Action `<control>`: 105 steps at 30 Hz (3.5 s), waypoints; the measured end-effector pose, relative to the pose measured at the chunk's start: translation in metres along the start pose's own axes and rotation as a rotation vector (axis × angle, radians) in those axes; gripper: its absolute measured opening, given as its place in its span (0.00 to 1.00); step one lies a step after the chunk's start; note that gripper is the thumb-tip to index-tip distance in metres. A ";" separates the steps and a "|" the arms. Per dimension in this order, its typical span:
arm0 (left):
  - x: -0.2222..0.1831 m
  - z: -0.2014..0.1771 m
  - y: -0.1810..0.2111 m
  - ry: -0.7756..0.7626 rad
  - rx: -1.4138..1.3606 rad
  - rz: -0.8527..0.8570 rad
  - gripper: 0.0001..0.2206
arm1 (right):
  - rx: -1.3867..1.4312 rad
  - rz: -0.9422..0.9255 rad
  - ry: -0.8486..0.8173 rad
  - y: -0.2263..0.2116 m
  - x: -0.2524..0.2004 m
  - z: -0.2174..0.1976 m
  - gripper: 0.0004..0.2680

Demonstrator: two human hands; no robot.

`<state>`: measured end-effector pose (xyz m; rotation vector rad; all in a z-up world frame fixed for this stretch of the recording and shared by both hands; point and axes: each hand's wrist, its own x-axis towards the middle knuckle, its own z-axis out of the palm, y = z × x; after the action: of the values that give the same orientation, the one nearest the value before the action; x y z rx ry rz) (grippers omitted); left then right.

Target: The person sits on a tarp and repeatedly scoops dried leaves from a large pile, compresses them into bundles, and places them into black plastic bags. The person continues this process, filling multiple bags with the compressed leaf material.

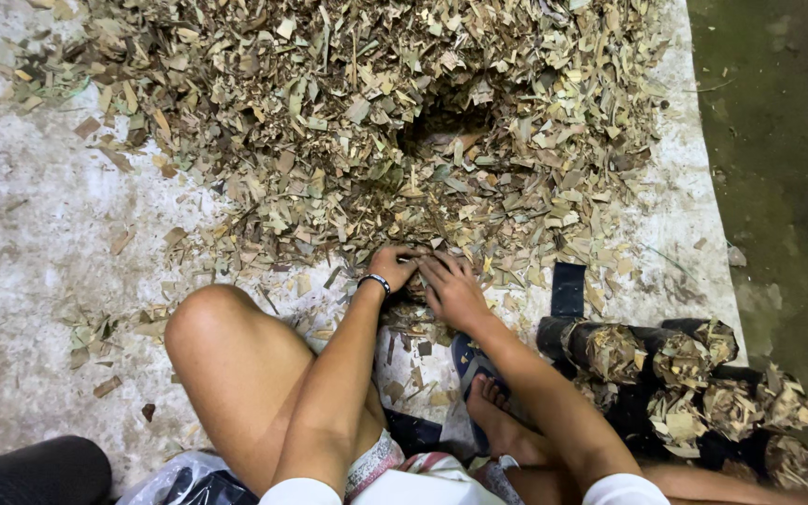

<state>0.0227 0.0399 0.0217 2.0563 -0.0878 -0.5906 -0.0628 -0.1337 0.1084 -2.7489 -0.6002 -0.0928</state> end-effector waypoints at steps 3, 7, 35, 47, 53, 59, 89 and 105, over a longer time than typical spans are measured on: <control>0.000 0.000 0.005 0.037 0.035 0.024 0.13 | -0.011 0.001 -0.017 -0.006 -0.005 -0.001 0.18; 0.006 0.005 0.005 0.083 0.056 -0.013 0.12 | -0.057 0.064 -0.138 -0.013 -0.001 -0.004 0.22; 0.019 0.013 -0.074 0.152 -0.038 0.202 0.16 | 0.488 0.353 0.092 0.033 -0.017 0.009 0.16; 0.008 0.013 -0.041 0.002 0.034 0.035 0.21 | 0.501 0.817 -0.194 0.065 -0.001 0.057 0.19; 0.025 0.031 -0.039 -0.127 -0.236 -0.395 0.25 | 1.088 1.236 -0.364 0.054 0.025 0.038 0.20; 0.033 0.048 -0.053 0.030 0.130 -0.159 0.20 | 0.639 1.008 -0.302 0.086 0.021 0.098 0.19; -0.012 0.019 0.033 -0.186 0.362 0.050 0.47 | 0.544 0.612 -0.262 0.064 -0.006 0.036 0.25; -0.017 -0.005 0.071 -0.296 0.256 -0.187 0.54 | 0.390 0.607 -0.464 0.125 0.101 0.002 0.26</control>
<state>0.0223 0.0112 0.0888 2.2238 -0.1517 -1.0449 0.0813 -0.2004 0.0823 -2.4377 0.1316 0.7315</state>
